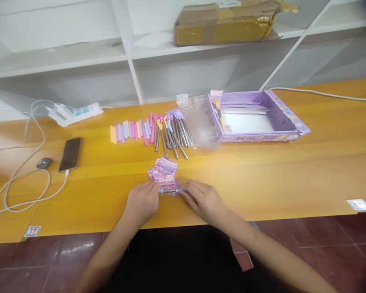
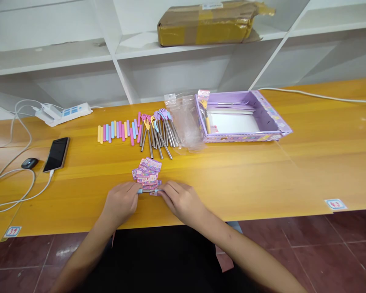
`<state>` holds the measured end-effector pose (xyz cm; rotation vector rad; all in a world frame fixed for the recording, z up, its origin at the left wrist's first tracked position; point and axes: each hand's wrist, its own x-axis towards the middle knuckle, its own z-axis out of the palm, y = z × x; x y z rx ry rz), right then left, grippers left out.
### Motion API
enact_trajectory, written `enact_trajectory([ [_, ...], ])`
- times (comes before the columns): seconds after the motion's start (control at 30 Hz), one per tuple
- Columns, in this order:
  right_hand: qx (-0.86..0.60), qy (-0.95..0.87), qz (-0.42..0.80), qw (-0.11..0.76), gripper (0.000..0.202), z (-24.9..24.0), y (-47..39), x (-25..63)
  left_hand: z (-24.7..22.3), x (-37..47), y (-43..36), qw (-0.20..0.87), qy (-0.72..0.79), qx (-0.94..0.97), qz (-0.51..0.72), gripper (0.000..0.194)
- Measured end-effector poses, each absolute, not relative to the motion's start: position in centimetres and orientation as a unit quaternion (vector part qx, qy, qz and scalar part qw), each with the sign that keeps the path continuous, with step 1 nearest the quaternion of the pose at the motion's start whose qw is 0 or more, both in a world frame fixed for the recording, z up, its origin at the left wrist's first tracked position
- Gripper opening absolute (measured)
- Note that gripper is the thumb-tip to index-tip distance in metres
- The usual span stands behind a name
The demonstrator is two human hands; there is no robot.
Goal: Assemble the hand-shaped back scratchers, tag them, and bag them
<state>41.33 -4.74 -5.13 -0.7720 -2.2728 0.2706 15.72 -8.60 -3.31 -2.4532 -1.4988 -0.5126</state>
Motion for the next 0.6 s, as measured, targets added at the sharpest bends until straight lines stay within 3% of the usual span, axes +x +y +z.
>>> enact_trajectory([
  [0.27,-0.297,-0.906,0.077,0.29,0.034,-4.8,-4.4,41.4,-2.7,15.5,-9.5,0.107,-0.529,-0.835,-0.105,0.023],
  [0.6,-0.29,-0.917,0.024,0.272,0.034,-2.4,-3.5,44.0,-0.4,12.9,-10.3,0.147,-0.55,-0.818,-0.082,0.025],
])
